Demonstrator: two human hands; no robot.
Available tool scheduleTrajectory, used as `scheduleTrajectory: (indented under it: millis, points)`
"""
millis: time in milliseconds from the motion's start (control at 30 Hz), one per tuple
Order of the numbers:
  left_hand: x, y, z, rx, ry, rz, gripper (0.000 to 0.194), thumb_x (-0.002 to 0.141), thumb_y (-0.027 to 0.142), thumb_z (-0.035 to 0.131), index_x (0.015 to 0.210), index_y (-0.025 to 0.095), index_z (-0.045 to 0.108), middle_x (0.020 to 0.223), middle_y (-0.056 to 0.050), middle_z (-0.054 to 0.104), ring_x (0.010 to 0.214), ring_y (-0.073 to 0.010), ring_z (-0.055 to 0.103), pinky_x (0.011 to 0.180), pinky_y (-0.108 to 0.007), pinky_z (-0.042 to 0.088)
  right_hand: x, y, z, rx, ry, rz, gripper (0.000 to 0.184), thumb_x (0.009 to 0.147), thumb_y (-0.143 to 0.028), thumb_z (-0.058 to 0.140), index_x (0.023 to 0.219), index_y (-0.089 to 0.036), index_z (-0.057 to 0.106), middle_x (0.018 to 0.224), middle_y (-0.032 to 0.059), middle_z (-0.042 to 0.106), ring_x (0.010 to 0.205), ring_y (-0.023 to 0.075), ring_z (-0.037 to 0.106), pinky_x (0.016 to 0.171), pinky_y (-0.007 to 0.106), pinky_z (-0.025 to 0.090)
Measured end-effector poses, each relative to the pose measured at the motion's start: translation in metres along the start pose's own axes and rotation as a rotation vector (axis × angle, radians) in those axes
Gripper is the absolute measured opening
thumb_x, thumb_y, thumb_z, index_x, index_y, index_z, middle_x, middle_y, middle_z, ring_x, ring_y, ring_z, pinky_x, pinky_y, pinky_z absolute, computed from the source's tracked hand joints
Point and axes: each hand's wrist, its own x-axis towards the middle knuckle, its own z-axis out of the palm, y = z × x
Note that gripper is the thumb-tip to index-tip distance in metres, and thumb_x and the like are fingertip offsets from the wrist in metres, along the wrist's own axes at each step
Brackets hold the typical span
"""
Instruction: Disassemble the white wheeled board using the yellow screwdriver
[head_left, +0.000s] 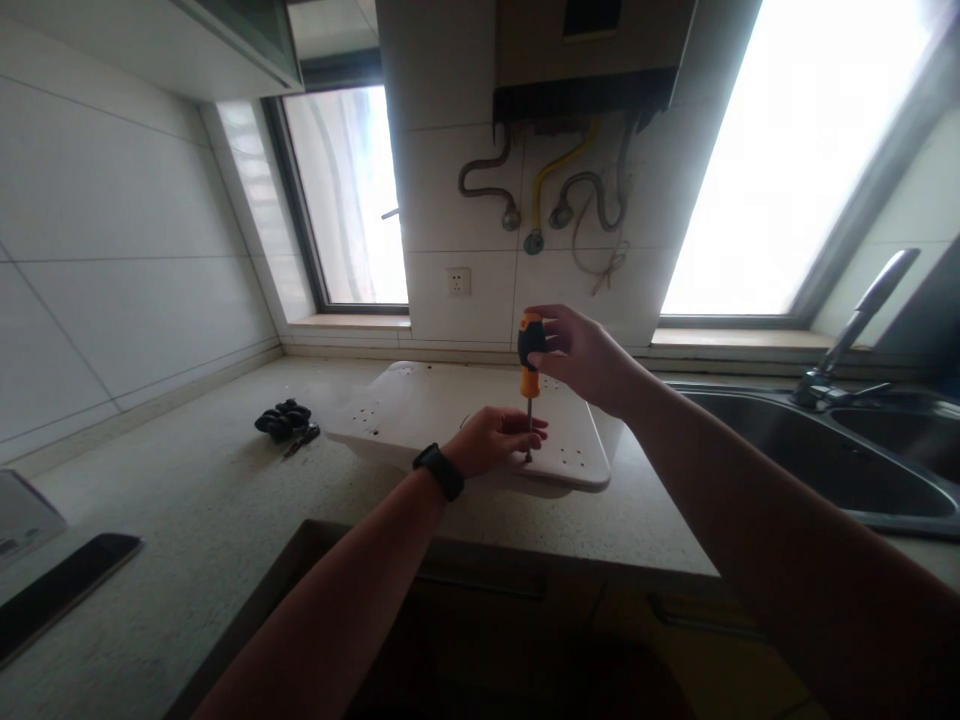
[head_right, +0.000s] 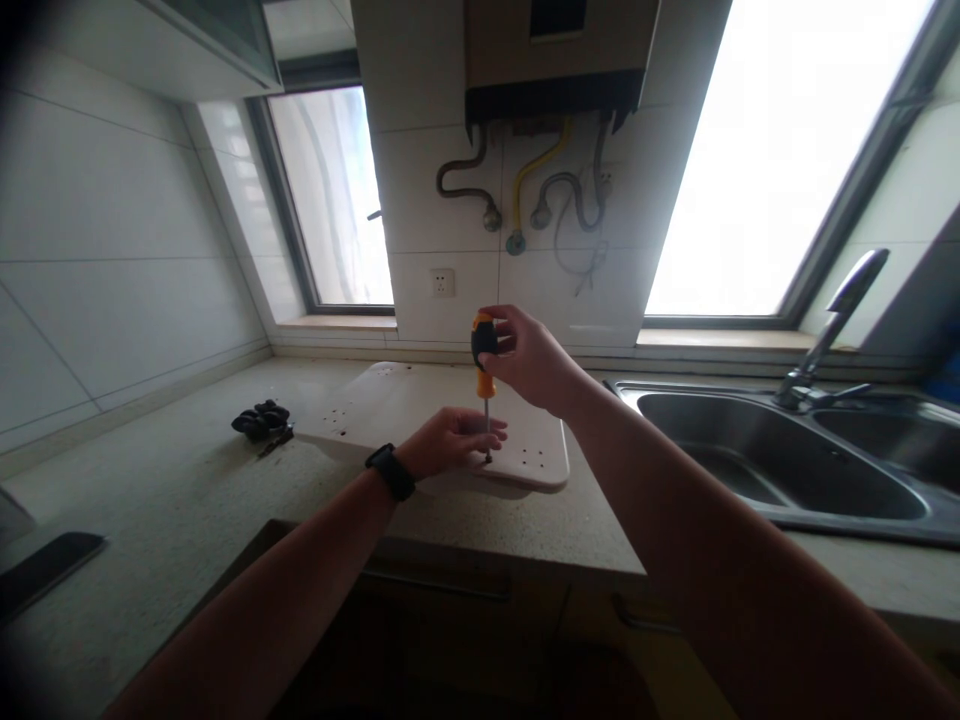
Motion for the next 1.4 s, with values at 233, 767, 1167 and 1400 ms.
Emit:
scheduleTrajectory:
  millis: [233, 767, 1167, 1400]
  points:
    - [0.002, -0.002, 0.003, 0.056, 0.075, -0.034, 0.026, 0.081, 0.037, 0.081, 0.090, 0.013, 0.079, 0.084, -0.007, 0.078, 0.068, -0.0130, 0.065, 0.068, -0.027, 0.051, 0.000, 0.001, 0.001, 0.183, -0.059, 0.020, 0.063, 0.067, -0.019, 0.066, 0.129, -0.019, 0.055, 0.110, 0.0082, 0.067, 0.095, 0.0217, 0.066, 0.089, 0.041, 0.055]
    - [0.006, 0.003, 0.011, 0.252, 0.294, -0.014, 0.052, 0.061, 0.058, 0.091, 0.066, 0.018, 0.059, 0.062, 0.004, 0.060, 0.059, -0.0119, 0.052, 0.059, -0.028, 0.037, 0.003, 0.003, 0.007, 0.041, 0.041, 0.000, 0.052, 0.072, -0.035, 0.084, 0.115, -0.022, 0.057, 0.097, 0.0048, 0.068, 0.085, 0.0202, 0.065, 0.076, 0.038, 0.056]
    - [-0.001, -0.003, 0.002, 0.012, 0.012, 0.016, 0.036, 0.091, 0.042, 0.072, 0.111, 0.013, 0.074, 0.098, -0.011, 0.079, 0.084, -0.0170, 0.071, 0.083, -0.033, 0.054, -0.002, -0.001, 0.004, 0.119, -0.025, 0.020, 0.048, 0.077, -0.030, 0.076, 0.121, -0.020, 0.057, 0.098, 0.0059, 0.069, 0.089, 0.0210, 0.067, 0.084, 0.043, 0.059]
    - [0.001, -0.002, 0.006, 0.110, 0.128, -0.005, 0.029, 0.084, 0.044, 0.078, 0.084, 0.015, 0.077, 0.080, -0.005, 0.076, 0.068, -0.0136, 0.063, 0.066, -0.028, 0.049, -0.006, -0.011, 0.006, 0.190, -0.038, 0.115, 0.034, 0.083, -0.020, 0.059, 0.117, -0.020, 0.056, 0.111, 0.0101, 0.069, 0.095, 0.0225, 0.071, 0.092, 0.045, 0.058]
